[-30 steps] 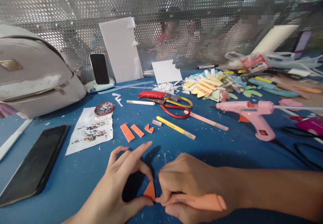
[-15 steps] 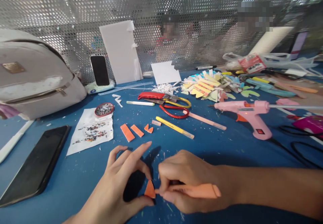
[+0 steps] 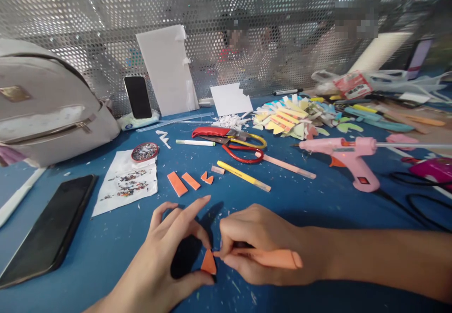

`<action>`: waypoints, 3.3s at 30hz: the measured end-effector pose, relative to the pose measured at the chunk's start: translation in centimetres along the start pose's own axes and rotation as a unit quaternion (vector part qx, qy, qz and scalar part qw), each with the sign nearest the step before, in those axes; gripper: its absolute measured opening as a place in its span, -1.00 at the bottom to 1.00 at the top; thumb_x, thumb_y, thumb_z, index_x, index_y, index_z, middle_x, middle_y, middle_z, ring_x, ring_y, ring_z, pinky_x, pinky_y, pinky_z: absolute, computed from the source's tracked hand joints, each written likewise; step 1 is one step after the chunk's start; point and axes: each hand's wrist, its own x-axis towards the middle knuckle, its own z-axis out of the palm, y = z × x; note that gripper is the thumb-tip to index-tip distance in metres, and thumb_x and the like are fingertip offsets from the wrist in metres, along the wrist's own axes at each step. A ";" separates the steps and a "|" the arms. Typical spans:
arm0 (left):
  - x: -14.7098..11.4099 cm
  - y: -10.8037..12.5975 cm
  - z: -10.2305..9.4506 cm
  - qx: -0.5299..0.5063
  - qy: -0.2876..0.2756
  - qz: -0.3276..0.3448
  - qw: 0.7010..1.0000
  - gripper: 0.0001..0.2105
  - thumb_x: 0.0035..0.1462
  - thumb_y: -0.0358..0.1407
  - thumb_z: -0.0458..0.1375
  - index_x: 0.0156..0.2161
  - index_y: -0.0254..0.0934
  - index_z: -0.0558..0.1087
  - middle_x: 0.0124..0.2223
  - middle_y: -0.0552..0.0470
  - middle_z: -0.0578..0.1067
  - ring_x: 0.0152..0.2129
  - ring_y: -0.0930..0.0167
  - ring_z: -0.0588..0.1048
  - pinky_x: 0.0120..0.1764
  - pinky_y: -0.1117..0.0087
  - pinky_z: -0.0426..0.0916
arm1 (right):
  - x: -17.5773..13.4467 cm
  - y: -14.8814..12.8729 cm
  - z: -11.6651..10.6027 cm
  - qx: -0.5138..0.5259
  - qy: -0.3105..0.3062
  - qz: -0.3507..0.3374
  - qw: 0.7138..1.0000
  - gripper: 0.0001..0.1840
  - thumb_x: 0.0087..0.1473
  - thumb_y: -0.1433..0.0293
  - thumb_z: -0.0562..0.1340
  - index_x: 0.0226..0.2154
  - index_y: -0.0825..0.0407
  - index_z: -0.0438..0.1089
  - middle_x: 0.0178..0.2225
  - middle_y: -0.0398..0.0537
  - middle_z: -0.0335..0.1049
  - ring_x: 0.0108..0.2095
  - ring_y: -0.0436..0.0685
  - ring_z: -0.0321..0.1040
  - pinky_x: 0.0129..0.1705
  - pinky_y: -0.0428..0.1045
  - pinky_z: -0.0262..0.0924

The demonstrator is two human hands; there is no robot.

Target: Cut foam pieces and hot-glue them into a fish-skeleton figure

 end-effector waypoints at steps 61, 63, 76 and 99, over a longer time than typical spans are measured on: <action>-0.8 0.9 -0.2 0.059 0.004 -0.006 0.998 -0.07 0.06 -0.46 0.32 0.38 0.04 -0.12 -0.25 0.24 0.43 -0.26 0.39 0.46 0.24 0.13 -0.13 | 0.0 0.0 0.0 0.048 -0.014 0.001 0.999 -0.82 0.11 0.26 0.21 -0.43 0.00 0.26 -0.49 -0.19 0.39 -0.50 -0.03 0.29 -0.43 -0.15 0.11; -0.8 0.9 -0.2 0.058 0.003 -0.005 0.998 -0.07 0.07 -0.46 0.32 0.38 0.05 -0.12 -0.25 0.24 0.43 -0.27 0.39 0.46 0.23 0.14 -0.12 | 0.0 0.0 0.0 0.052 -0.018 0.002 0.999 -0.80 0.11 0.26 0.21 -0.45 0.00 0.25 -0.51 -0.20 0.38 -0.50 -0.03 0.29 -0.44 -0.16 0.10; -0.9 0.5 0.0 0.074 0.012 0.001 0.997 -0.14 0.11 -0.38 0.29 0.38 0.04 -0.10 -0.25 0.25 0.43 -0.26 0.41 0.48 0.24 0.18 -0.08 | 0.0 0.0 0.0 0.057 -0.012 0.000 0.998 -0.79 0.10 0.26 0.23 -0.47 0.01 0.27 -0.50 -0.18 0.42 -0.49 -0.02 0.34 -0.43 -0.16 0.12; -0.9 0.6 0.0 0.082 0.018 0.005 0.996 -0.25 0.20 -0.35 0.18 0.38 0.02 -0.09 -0.20 0.17 0.51 -0.20 0.35 0.50 0.26 0.11 -0.04 | 0.2 -0.2 -0.3 0.063 -0.026 0.030 0.997 -0.77 0.15 0.21 0.17 -0.44 0.01 0.26 -0.51 -0.18 0.40 -0.50 -0.01 0.33 -0.43 -0.13 0.17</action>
